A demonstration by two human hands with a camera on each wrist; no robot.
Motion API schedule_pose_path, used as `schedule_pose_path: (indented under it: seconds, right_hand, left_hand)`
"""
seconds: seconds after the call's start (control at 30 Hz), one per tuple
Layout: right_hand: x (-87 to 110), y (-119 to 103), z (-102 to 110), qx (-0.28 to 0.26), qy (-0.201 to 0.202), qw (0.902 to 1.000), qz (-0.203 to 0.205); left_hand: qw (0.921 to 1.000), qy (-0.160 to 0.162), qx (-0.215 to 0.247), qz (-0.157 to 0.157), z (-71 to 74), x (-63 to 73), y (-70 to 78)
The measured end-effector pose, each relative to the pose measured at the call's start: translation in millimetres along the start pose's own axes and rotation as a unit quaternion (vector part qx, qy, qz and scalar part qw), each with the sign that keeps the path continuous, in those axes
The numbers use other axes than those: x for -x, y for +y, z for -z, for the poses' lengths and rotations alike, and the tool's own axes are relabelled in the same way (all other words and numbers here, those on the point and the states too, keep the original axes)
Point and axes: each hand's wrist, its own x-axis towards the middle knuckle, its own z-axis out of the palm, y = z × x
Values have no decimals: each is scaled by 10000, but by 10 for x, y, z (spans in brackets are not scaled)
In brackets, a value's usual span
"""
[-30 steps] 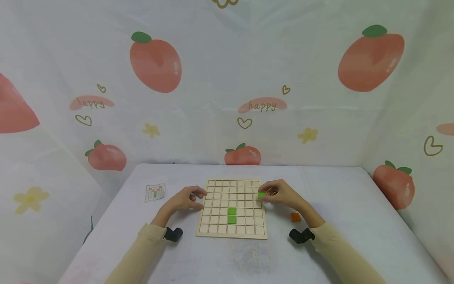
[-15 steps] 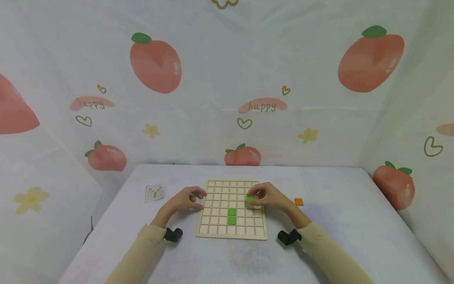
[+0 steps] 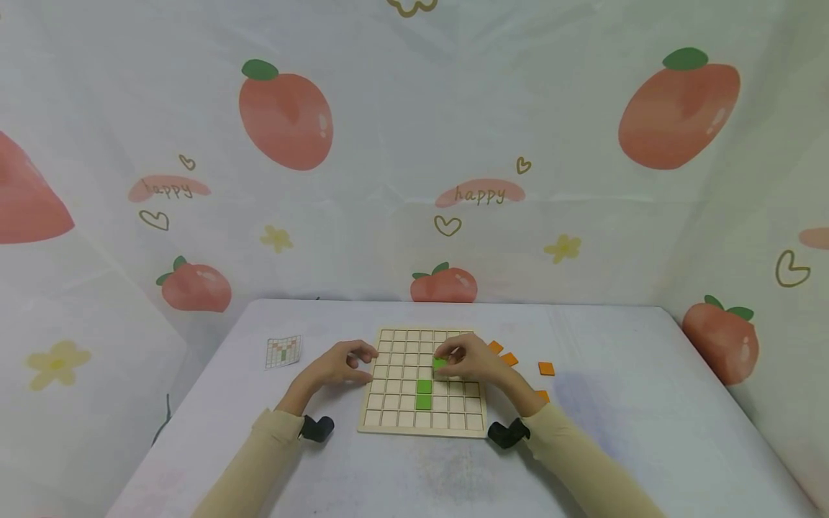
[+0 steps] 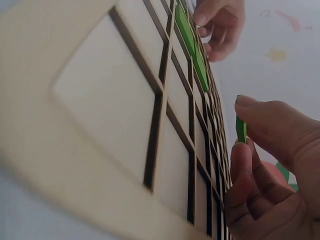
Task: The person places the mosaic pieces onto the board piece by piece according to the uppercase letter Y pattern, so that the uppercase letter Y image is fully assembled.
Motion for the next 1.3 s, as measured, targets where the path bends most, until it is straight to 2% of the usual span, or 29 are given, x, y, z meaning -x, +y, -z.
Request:
schedule_pose_path:
  seconds: [0.2,0.4,1.3]
  right_hand:
    - [-69,-55,-97,66,-48,9999,-113]
    - [-114,-83,-166,230,-63,9988,-427]
    - [-175,-94,-269,455,-21,9978,-491]
  left_hand:
    - [10000,-8,29,-17,0,-5,-11]
    - [10000,8,-16,-18,-7,-4,-5]
    - [10000,19,-61,46,-3,-15,6]
